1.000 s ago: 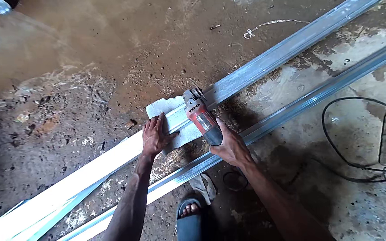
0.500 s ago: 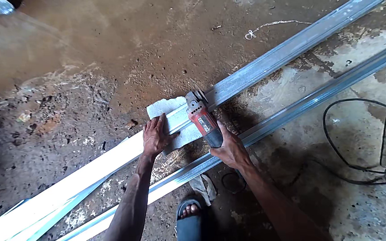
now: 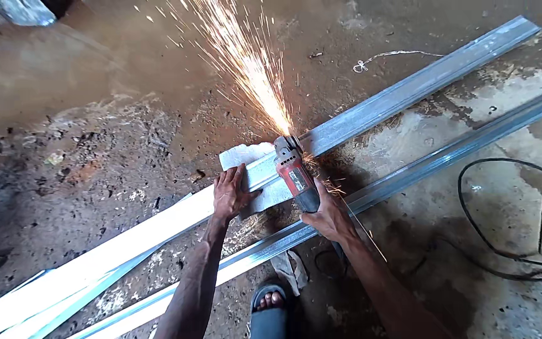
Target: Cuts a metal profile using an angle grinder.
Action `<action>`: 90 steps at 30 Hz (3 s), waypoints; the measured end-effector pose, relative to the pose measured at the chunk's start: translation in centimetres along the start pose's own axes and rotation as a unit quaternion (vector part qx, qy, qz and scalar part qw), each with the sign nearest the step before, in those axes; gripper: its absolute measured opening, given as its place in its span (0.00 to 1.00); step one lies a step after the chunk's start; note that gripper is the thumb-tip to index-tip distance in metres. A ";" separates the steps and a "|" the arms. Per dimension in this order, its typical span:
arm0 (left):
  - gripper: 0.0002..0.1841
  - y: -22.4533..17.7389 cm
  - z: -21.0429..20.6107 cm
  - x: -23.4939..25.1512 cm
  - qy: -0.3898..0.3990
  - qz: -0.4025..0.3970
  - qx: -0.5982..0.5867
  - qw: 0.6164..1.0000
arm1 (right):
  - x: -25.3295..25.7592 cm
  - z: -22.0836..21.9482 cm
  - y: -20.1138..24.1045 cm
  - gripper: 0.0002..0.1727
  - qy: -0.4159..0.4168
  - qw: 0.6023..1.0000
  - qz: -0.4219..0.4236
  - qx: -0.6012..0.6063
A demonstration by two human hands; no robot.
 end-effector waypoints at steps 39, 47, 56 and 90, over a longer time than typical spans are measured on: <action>0.50 0.4 -0.3 0.3 -0.015 -0.040 0.008 0.999 | 0.0 2.0 2.1 0.61 0.052 0.998 -0.035 -0.030; 0.50 0.3 -0.1 0.3 -0.018 -0.040 0.006 0.999 | -0.5 2.2 1.5 0.61 0.061 0.997 -0.035 -0.032; 0.50 0.5 -0.1 0.5 -0.010 -0.033 0.001 0.999 | -0.4 2.3 1.4 0.62 0.059 0.998 -0.021 -0.020; 0.50 0.5 0.1 0.4 -0.010 -0.034 -0.010 0.999 | -2.6 2.2 -0.3 0.64 0.076 0.996 -0.044 -0.022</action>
Point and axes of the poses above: each hand's wrist, its own x-axis towards the middle knuckle, its own z-axis out of the back of the hand, y = z × x, the point moved 3 cm from there along x, towards the middle knuckle, and after that the axes turned 1 degree about -y, right-handed, at the moved point
